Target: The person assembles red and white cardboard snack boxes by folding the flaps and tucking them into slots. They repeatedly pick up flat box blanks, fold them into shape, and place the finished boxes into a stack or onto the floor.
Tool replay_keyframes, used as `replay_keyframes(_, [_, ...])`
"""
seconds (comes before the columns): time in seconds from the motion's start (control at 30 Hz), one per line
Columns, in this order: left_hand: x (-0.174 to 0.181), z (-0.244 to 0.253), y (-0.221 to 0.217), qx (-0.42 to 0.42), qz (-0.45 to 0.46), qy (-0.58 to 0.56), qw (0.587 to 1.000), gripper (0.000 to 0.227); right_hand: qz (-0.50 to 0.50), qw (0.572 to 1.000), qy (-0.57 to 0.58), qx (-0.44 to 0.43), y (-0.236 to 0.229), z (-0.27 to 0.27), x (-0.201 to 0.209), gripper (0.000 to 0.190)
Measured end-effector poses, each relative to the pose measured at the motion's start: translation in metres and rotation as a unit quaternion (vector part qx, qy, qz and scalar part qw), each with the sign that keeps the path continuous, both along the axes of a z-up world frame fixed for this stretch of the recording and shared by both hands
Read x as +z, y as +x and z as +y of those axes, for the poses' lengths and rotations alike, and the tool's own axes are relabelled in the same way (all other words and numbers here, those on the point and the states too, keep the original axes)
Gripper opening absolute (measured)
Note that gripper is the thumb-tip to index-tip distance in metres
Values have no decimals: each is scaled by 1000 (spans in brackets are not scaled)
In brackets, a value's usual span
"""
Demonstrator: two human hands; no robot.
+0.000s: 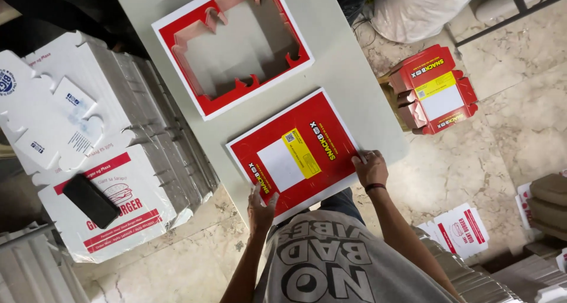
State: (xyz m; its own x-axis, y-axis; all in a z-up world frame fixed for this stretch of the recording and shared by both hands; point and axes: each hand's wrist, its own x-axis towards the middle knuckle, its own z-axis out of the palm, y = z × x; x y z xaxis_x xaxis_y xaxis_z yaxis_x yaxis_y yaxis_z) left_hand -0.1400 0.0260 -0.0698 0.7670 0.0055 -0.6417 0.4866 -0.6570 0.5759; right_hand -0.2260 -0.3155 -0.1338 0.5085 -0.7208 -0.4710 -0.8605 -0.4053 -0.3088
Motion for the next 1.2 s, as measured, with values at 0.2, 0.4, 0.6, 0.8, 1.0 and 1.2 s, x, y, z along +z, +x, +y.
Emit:
replay_keyframes(0.2, [22,-10,6,-33,64,-11,997,80,15,1000,-17,2,12,-8,10,46])
replay_keyframes(0.4, [27,-16,12,-66,110,6,992,85,46,998,-29,14,19,-11,17,46])
replay_keyframes(0.6, [47,-26,16,-52,122,-2,991,85,30,998,50,-19,26,-19,28,47])
replay_keyframes(0.8, [31,-22,12,-47,106,3,993,88,55,996,74,5,39,-30,44,44])
replay_keyframes(1.0, [33,-24,12,-52,104,17,993,85,60,994,86,26,39,-39,44,38])
replay_keyframes(1.2, [29,-24,6,-41,83,33,995,80,19,992,123,3,23,-35,39,43])
